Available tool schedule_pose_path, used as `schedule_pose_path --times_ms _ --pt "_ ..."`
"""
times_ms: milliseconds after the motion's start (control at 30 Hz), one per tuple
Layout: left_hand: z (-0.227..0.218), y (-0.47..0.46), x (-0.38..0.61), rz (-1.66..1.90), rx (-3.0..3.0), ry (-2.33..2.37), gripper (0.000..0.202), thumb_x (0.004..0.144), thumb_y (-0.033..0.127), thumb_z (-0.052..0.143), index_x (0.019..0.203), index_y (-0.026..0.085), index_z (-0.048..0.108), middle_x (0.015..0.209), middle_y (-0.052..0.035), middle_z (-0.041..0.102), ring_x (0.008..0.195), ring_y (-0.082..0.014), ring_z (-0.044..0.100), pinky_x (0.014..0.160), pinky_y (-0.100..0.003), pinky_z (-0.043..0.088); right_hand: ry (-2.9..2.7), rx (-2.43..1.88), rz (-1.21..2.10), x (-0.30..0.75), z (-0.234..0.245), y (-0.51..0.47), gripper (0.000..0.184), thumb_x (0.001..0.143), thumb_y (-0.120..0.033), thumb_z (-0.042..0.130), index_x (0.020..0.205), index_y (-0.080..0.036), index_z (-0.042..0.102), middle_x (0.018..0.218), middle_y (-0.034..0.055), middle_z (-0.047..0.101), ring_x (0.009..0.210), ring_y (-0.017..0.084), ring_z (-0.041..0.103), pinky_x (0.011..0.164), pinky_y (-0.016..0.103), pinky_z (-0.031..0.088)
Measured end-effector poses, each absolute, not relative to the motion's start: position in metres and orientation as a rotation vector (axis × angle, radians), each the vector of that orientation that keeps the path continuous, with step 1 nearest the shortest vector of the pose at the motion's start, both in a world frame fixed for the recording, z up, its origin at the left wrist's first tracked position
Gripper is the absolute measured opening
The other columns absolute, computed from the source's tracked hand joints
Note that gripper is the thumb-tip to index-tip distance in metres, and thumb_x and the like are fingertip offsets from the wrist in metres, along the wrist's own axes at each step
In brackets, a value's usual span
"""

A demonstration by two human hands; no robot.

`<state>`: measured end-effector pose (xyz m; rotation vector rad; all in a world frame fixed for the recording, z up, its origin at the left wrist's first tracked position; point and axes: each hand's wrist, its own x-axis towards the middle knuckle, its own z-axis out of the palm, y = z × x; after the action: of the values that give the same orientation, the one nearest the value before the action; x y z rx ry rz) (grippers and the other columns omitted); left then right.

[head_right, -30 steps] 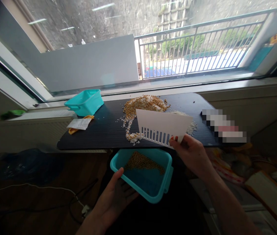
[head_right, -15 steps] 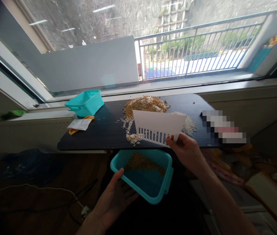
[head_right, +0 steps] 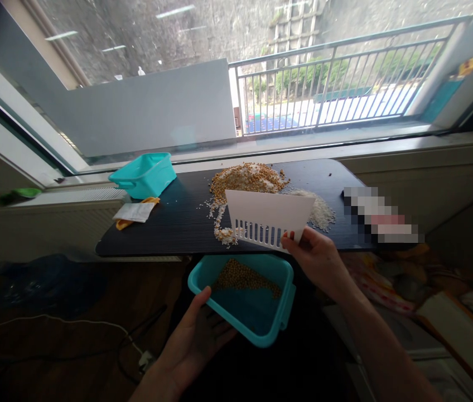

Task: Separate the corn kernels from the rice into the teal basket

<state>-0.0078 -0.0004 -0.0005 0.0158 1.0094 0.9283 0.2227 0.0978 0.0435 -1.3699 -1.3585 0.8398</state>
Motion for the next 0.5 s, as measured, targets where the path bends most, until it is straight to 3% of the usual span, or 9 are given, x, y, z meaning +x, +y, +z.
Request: schedule_pose_path --times_ms 500 --pt "-0.0001 0.0017 -0.0067 0.909 -0.021 1.02 0.06 0.084 0.049 0.058 0.132 0.012 0.051 0.126 -0.0161 0.062 0.105 -0.0276 0.064 0.097 -0.039 0.046 -1.332 -1.346 0.914 0.2208 0.0438 0.0976 0.039 0.055 -0.056 0.079 0.065 -0.021 0.066 0.066 0.0022 0.069 0.06 0.016 0.062 0.059 0.026 0.054"
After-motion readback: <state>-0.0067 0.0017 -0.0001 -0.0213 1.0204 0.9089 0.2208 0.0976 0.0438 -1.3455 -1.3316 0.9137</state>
